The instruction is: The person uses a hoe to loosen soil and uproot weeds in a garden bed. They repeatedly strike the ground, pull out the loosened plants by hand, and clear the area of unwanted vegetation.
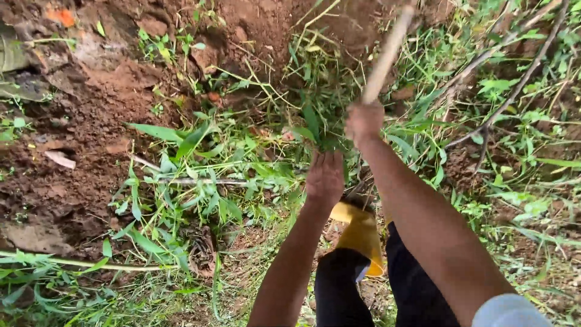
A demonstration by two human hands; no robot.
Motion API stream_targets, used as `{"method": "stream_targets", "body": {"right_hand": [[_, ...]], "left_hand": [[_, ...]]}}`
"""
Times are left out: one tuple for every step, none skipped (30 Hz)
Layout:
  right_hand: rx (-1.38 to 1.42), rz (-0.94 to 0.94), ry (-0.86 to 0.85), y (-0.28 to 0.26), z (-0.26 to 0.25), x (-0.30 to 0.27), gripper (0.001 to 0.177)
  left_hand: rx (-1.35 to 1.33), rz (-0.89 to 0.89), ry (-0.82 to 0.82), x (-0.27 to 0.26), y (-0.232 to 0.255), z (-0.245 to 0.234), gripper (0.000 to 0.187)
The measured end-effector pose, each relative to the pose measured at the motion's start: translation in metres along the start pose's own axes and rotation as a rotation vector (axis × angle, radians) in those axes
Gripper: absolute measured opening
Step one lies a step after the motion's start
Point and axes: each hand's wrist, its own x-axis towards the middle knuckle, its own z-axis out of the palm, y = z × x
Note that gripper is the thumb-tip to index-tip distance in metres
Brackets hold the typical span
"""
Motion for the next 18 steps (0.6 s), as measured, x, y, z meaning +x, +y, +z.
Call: {"method": "stream_targets", "body": {"right_hand": [[0.005, 0.003, 0.001, 0.013, -0.007, -0.010, 0.020], [-0.165, -0.044, -0.067, 0.025, -0.016, -0.021, 0.024], [-0.335, -0.090, -0.134, 0.035, -0.024, -0.031, 0.029], [-0.332, -0.103, -0.128, 0.051, -0.041, -0.039, 0.029], [-0.299, -0.053, -0.134, 0.066, -0.058, -0.047, 0.033], [-0.273, 0.011, -0.150, 0.085, -0.074, -0.060, 0.038], [-0.277, 0.011, -0.154, 0.090, -0.083, -0.064, 0.038], [-0.298, -0.003, -0.165, 0.092, -0.093, -0.064, 0.039], [-0.320, -0.017, -0.176, 0.094, -0.103, -0.064, 0.041], [-0.325, -0.021, -0.181, 0.068, -0.094, -0.081, 0.041], [-0.125, 0.052, -0.118, 0.042, -0.085, -0.097, 0.042], [0.073, 0.142, -0.046, 0.021, -0.080, -0.117, 0.043], [0.065, 0.154, -0.041, 0.027, -0.072, -0.096, 0.043], [0.062, 0.066, -0.023, 0.032, -0.059, -0.072, 0.043], [0.060, -0.022, -0.007, 0.035, -0.045, -0.049, 0.045], [0.059, -0.043, -0.033, 0.029, -0.031, -0.033, 0.045], [0.052, -0.042, -0.020, 0.021, -0.017, -0.015, 0.044], [0.038, -0.012, 0.011, 0.026, -0.012, -0.007, 0.043]], "left_hand": [[0.004, 0.002, -0.002, -0.006, 0.001, 0.002, 0.027], [0.022, 0.018, 0.035, -0.012, 0.003, 0.003, 0.025], [0.039, 0.033, 0.073, -0.017, 0.004, 0.002, 0.022], [0.042, 0.037, 0.086, -0.022, 0.006, 0.000, 0.022], [0.047, 0.033, 0.032, -0.027, 0.007, -0.002, 0.020], [0.048, 0.020, -0.038, -0.039, 0.008, -0.003, 0.018], [0.045, 0.015, -0.039, -0.042, 0.006, 0.022, 0.018], [0.011, 0.017, 0.038, -0.041, 0.005, 0.046, 0.017], [-0.024, 0.018, 0.116, -0.038, 0.003, 0.071, 0.017], [-0.027, 0.011, 0.120, -0.042, 0.004, 0.072, 0.017], [-0.025, 0.005, 0.109, -0.045, 0.004, 0.074, 0.017], [-0.029, 0.006, 0.083, -0.055, 0.009, 0.079, 0.017], [-0.038, 0.007, 0.070, -0.059, 0.014, 0.080, 0.017], [-0.099, -0.024, 0.178, -0.061, 0.016, 0.080, 0.020], [-0.158, -0.057, 0.285, -0.063, 0.018, 0.078, 0.023], [-0.151, -0.079, 0.308, -0.057, 0.016, 0.078, 0.023], [-0.149, -0.081, 0.178, -0.050, 0.015, 0.078, 0.023], [-0.159, -0.071, 0.016, -0.057, 0.021, 0.083, 0.023]]}}
